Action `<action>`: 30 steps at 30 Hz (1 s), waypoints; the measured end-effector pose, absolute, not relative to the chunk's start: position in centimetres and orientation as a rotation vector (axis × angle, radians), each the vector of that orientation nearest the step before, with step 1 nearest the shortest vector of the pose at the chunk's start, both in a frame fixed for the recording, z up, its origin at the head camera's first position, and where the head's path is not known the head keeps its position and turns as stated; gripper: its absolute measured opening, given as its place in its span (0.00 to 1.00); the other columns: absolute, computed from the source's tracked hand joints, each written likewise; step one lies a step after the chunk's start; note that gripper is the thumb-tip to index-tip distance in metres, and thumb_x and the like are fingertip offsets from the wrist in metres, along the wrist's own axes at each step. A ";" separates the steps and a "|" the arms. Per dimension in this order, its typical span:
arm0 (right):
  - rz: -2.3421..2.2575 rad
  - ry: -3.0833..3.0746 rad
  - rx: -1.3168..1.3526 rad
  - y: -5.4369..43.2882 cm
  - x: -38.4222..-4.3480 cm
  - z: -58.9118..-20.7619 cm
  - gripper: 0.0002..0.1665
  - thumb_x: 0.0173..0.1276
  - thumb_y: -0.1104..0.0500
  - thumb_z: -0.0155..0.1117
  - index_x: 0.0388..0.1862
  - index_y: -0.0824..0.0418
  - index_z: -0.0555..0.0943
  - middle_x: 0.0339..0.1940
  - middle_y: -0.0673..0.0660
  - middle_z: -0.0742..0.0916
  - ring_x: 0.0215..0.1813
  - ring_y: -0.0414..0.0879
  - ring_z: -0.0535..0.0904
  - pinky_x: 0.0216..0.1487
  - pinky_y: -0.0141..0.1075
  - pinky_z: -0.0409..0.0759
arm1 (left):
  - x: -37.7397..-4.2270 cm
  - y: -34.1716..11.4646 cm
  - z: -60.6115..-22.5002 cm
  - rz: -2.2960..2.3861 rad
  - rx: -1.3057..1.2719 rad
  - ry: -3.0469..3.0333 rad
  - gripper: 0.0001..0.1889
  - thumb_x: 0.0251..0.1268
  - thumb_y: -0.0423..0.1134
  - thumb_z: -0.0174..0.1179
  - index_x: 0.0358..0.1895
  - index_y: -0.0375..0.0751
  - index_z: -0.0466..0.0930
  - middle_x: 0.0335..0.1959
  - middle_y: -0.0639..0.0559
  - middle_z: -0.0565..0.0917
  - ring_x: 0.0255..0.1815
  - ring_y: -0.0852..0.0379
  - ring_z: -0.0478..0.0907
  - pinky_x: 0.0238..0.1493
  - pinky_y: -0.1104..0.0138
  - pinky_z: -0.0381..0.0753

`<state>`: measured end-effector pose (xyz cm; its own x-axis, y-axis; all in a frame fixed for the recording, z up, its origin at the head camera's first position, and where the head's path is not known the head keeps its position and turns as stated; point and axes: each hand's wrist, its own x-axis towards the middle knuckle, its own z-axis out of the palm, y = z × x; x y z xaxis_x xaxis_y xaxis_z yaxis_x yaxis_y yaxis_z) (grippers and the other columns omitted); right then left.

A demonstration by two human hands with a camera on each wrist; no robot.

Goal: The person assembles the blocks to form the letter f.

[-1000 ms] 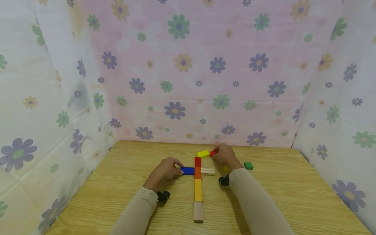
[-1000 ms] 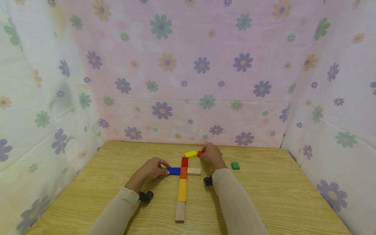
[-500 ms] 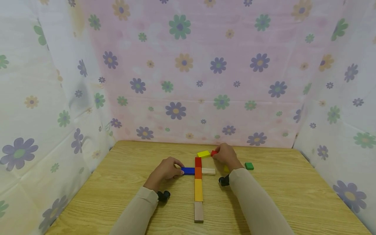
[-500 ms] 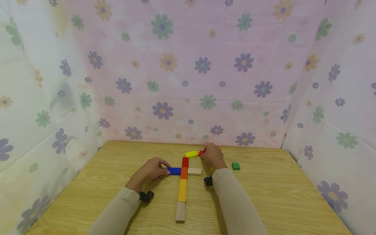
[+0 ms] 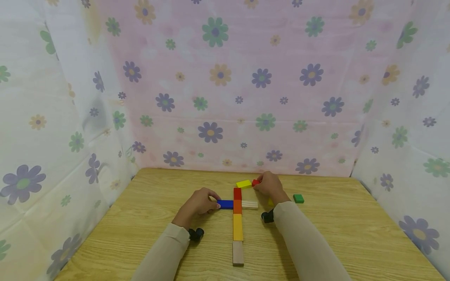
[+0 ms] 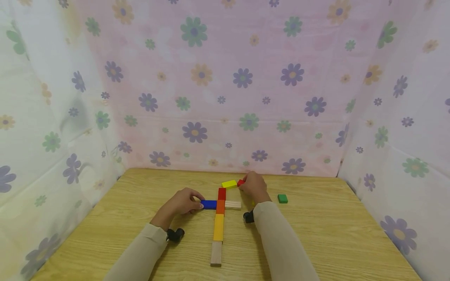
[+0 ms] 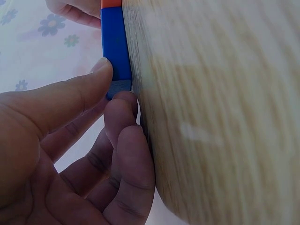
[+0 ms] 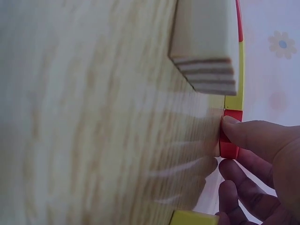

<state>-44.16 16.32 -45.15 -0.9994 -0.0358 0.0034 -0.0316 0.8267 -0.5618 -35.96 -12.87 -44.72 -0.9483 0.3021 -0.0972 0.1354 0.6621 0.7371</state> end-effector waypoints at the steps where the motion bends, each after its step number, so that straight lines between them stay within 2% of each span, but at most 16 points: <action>1: -0.922 2.994 -0.059 16.3 -44.2 -45.1 0.23 0.64 0.56 0.76 0.55 0.66 0.87 0.52 0.63 0.89 0.47 0.56 0.83 0.57 0.51 0.84 | -35.9 -12.9 -44.7 1.156 0.354 2.668 0.11 0.68 0.36 0.70 0.51 0.44 0.89 0.28 0.51 0.88 0.27 0.54 0.83 0.31 0.64 0.84; 18: -0.927 2.992 -0.058 16.2 -43.6 -44.9 0.23 0.65 0.56 0.75 0.55 0.67 0.85 0.52 0.64 0.88 0.47 0.56 0.82 0.56 0.51 0.83 | -35.9 -12.7 -44.7 1.150 0.352 2.675 0.12 0.68 0.36 0.70 0.52 0.43 0.89 0.28 0.51 0.87 0.26 0.55 0.82 0.31 0.64 0.84; 30: -0.936 2.968 -0.075 16.8 -43.4 -44.3 0.29 0.65 0.54 0.76 0.60 0.66 0.83 0.55 0.63 0.87 0.49 0.56 0.81 0.57 0.50 0.83 | -35.9 -12.8 -44.6 1.169 0.351 2.657 0.11 0.68 0.37 0.70 0.52 0.43 0.89 0.27 0.50 0.87 0.26 0.54 0.81 0.30 0.64 0.82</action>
